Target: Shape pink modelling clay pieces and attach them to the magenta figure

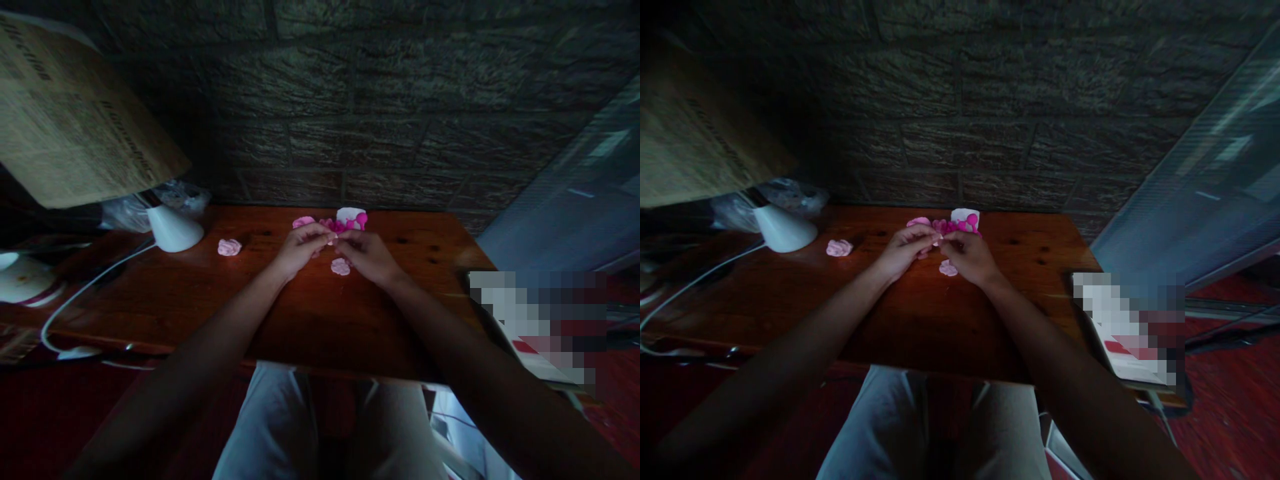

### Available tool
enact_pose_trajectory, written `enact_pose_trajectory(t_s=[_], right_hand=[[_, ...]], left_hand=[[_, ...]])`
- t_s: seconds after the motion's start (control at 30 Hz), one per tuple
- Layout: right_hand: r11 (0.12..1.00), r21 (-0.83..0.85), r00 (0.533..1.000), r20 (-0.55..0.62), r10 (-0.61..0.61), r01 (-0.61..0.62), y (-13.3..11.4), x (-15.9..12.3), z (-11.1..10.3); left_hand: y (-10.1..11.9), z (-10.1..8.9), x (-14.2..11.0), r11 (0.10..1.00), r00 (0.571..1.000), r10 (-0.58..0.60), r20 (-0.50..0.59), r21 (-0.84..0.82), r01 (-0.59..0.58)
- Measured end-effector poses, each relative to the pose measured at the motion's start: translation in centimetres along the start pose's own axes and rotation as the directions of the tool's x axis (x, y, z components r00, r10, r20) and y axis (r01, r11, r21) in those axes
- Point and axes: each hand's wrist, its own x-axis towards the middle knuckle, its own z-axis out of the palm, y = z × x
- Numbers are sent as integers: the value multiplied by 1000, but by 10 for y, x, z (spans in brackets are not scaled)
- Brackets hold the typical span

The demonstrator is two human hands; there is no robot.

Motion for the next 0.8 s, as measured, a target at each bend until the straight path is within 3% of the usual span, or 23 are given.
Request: enact_pose_trajectory(t_s=[0.43, 0.8], right_hand=[[998, -59, 1000, 19, 10, -9, -4, -1, -2], [999, -18, 999, 1, 44, -44, -8, -1, 0]], left_hand=[[0, 1, 0, 997, 999, -46, 29, -59, 48], [-2, 3, 0, 999, 998, -14, -57, 43, 16]])
